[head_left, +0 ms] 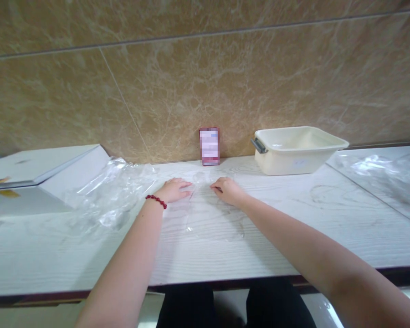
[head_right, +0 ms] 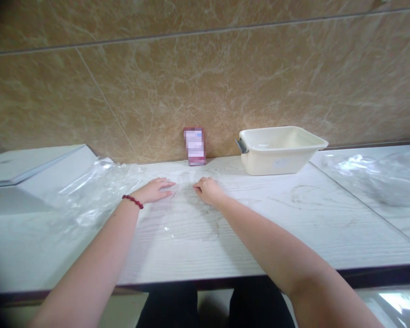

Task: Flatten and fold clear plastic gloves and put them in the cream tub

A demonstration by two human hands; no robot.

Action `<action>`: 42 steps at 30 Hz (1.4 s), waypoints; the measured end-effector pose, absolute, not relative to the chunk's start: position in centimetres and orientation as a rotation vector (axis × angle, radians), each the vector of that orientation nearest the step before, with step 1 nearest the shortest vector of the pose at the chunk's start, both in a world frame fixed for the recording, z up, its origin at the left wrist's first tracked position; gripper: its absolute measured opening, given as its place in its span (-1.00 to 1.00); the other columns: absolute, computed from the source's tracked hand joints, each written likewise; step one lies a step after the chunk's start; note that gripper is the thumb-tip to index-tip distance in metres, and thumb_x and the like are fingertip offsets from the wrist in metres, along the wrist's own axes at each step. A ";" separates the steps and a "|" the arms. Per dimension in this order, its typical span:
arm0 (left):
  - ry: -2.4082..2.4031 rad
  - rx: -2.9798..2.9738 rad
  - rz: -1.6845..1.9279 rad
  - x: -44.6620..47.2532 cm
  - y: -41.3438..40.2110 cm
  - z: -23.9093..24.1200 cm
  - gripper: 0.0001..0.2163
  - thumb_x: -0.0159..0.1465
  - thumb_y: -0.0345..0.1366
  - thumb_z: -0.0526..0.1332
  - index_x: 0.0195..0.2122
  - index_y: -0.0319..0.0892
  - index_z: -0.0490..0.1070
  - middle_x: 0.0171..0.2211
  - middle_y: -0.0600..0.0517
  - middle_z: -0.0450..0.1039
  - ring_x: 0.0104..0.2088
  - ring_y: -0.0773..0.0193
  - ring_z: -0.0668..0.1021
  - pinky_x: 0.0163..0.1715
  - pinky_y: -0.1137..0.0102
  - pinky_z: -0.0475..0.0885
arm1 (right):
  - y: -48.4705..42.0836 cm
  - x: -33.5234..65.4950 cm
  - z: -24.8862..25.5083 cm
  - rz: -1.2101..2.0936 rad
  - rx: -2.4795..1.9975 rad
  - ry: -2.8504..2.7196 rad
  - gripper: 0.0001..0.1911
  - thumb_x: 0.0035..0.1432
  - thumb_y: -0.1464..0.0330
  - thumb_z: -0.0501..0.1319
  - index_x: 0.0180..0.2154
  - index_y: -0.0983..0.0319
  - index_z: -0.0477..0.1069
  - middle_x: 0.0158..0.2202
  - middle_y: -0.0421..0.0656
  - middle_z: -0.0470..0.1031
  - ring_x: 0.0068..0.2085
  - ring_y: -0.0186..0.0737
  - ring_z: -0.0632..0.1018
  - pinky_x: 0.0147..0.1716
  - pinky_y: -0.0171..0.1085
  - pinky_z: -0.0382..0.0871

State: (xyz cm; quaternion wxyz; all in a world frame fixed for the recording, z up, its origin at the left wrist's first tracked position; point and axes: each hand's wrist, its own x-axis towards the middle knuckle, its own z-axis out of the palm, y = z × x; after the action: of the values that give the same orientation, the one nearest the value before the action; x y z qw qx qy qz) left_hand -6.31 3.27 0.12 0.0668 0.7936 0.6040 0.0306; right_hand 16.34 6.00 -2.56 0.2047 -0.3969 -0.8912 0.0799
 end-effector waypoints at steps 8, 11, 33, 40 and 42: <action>1.723 2.395 0.090 -5.1 3.6 -0.9 -0.54 0.08 0.10 -0.07 -0.02 0.13 0.19 0.15 0.06 -0.08 0.14 0.02 -0.10 0.02 0.05 -0.14 | 6.2 16.3 -2.7 0.264 -1.110 -2.449 -0.73 0.03 0.47 0.02 -0.27 0.23 0.44 -0.30 -0.12 0.44 -0.25 -0.30 0.41 -0.17 -0.34 0.17; 1.735 2.365 0.037 -5.1 3.8 -1.1 -0.51 0.04 0.13 -0.06 -0.01 0.16 0.16 0.17 0.08 -0.15 0.14 -0.03 -0.13 0.00 0.01 -0.17 | 6.1 16.3 -2.4 0.286 -1.125 -2.441 -0.72 0.01 0.50 0.02 -0.27 0.26 0.44 -0.31 -0.12 0.44 -0.25 -0.30 0.41 -0.18 -0.36 0.18; 1.679 2.362 -0.020 -5.7 4.0 -1.2 -0.51 0.04 0.16 -0.10 -0.01 0.21 0.14 0.18 0.10 -0.25 0.14 -0.04 -0.21 0.00 -0.01 -0.24 | 5.7 16.6 -1.7 0.130 -1.178 -2.413 -0.75 -0.01 0.46 0.04 -0.29 0.25 0.44 -0.33 -0.09 0.41 -0.25 -0.26 0.35 -0.14 -0.26 0.08; 1.675 2.375 -0.014 -5.8 4.1 -1.3 -0.51 0.04 0.16 -0.10 -0.02 0.22 0.14 0.18 0.10 -0.24 0.14 -0.05 -0.21 -0.01 -0.01 -0.24 | 5.4 16.7 -2.0 0.100 -1.346 -2.404 -0.77 0.05 0.22 0.04 -0.29 -0.01 0.43 -0.16 -0.13 0.28 -0.13 -0.09 0.19 -0.22 -0.15 0.06; 1.679 2.376 -0.015 -5.8 4.1 -1.4 -0.51 0.04 0.16 -0.10 -0.02 0.21 0.15 0.18 0.09 -0.22 0.14 -0.04 -0.21 0.00 -0.01 -0.23 | 5.6 16.8 -2.2 0.109 -1.418 -2.394 -0.78 0.05 0.21 0.04 -0.28 -0.03 0.43 -0.15 -0.13 0.27 -0.12 -0.08 0.18 -0.23 -0.15 0.06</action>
State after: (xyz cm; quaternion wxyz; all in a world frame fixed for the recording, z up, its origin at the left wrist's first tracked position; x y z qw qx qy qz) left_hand -5.80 4.06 -1.36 0.1157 0.8112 0.5732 -0.0052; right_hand 16.81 5.63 -2.21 0.1774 -0.5012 -0.8460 0.0386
